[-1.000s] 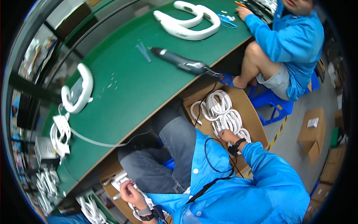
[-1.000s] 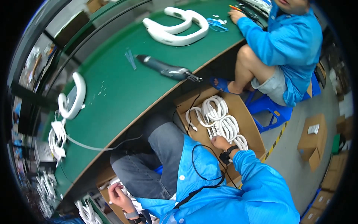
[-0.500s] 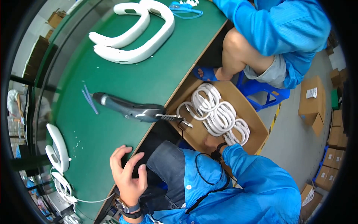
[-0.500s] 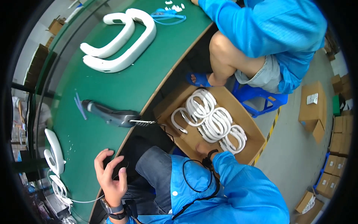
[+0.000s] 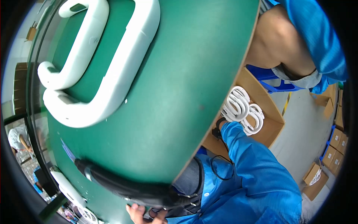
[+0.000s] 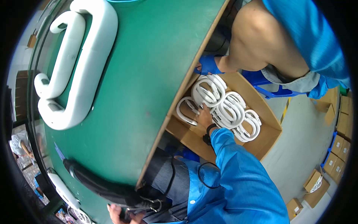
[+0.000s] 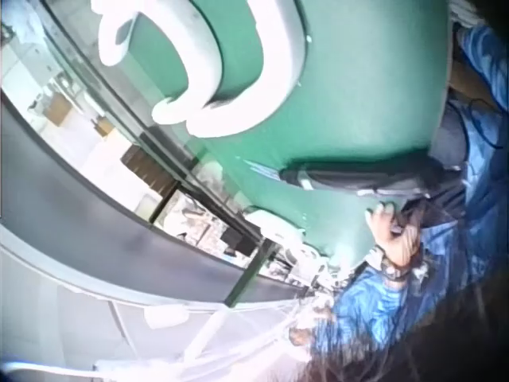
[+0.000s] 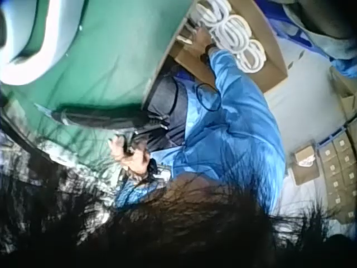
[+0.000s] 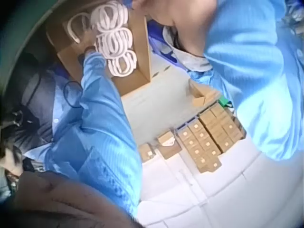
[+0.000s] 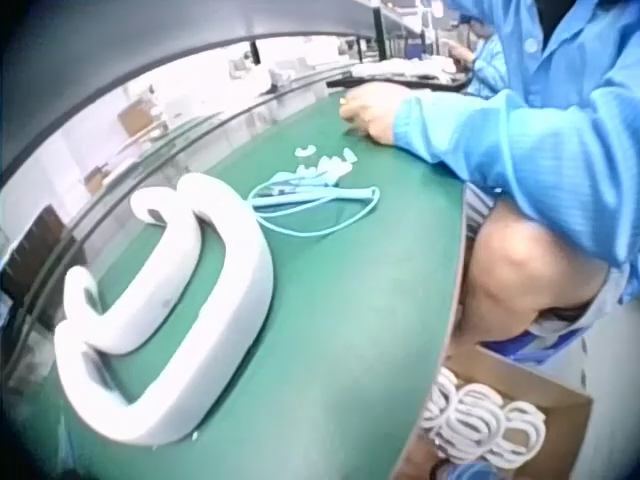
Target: Assembling plastic shells, electronic circuit boards, and internal components of neck massagers.
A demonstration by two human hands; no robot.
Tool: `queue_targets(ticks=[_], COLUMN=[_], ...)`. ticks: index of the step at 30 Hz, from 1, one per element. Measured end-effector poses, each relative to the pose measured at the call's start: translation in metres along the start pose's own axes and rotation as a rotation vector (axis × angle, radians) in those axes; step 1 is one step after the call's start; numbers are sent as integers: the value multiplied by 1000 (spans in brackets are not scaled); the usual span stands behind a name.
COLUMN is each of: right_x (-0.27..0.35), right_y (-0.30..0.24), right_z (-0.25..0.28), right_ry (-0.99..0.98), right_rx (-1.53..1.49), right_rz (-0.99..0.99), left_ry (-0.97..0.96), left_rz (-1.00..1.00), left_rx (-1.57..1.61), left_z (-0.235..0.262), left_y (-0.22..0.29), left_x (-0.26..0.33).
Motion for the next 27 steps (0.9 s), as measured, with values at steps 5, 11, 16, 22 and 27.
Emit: queue_targets(ticks=[5, 11, 16, 22, 27], right_x=[-50, -42, -54, -47, 26], right_y=[-22, -62, -36, -30, -89], right_z=[-17, -47, -3, 88, 205], right_ry=[104, 179, 332, 538, 272], right_rx=[-182, -374, -413, -468, -1194], right_rz=[57, 75, 109, 203, -112], left_ry=[110, 160, 118, 164, 216], left_rz=[27, 21, 29, -37, -74], left_rx=[-25, 56, 17, 5, 64], left_z=[6, 15, 17, 32, 20], left_y=[-3, 18, 34, 42, 43], left_x=[38, 1, -37, -43, -41])
Point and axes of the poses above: each hand's wrist, its own x-axis away from the middle knuckle, its own z-axis out of the back of the hand, y = z × x, the point moved 5 cm from there along -x, towards the middle knuckle, and after that the axes turned 6 degrees about z, right-handed, at the moved point
